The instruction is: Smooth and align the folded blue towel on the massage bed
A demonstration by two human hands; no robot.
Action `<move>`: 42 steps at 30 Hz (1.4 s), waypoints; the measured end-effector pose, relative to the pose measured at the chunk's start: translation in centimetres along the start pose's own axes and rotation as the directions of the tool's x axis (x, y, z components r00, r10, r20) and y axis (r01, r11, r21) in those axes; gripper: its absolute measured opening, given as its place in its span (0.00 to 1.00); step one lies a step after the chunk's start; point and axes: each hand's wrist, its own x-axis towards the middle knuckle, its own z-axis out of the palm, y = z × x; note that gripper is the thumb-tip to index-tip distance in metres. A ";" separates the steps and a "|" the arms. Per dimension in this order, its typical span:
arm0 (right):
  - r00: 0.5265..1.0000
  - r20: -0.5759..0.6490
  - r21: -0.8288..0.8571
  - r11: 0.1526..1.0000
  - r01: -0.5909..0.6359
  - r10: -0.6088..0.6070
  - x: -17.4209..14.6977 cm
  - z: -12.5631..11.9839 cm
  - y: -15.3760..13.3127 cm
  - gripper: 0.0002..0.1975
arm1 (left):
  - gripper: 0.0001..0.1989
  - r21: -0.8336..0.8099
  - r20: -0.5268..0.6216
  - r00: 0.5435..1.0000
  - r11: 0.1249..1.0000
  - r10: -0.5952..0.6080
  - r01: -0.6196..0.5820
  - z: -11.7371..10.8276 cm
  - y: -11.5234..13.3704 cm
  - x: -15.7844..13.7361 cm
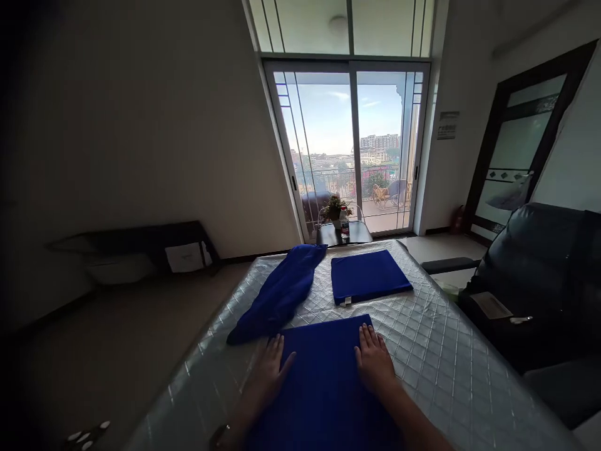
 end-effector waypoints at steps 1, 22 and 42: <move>1.000 0.003 -0.010 1.000 0.002 -0.002 0.1 0.1 0.0 0.33 | 0.45 -0.003 -0.017 1.000 1.000 0.008 -0.008 0.3 -0.1 0.1; 0.999 -0.039 -0.054 0.998 0.036 -0.038 4.4 -0.6 0.2 0.34 | 0.41 0.021 -0.192 0.980 0.998 0.060 -0.057 3.1 -1.7 0.8; 0.993 -0.109 0.050 0.997 0.059 -0.054 4.1 0.2 1.2 0.31 | 0.40 0.068 -0.092 0.994 0.996 0.065 -0.059 0.8 0.8 1.1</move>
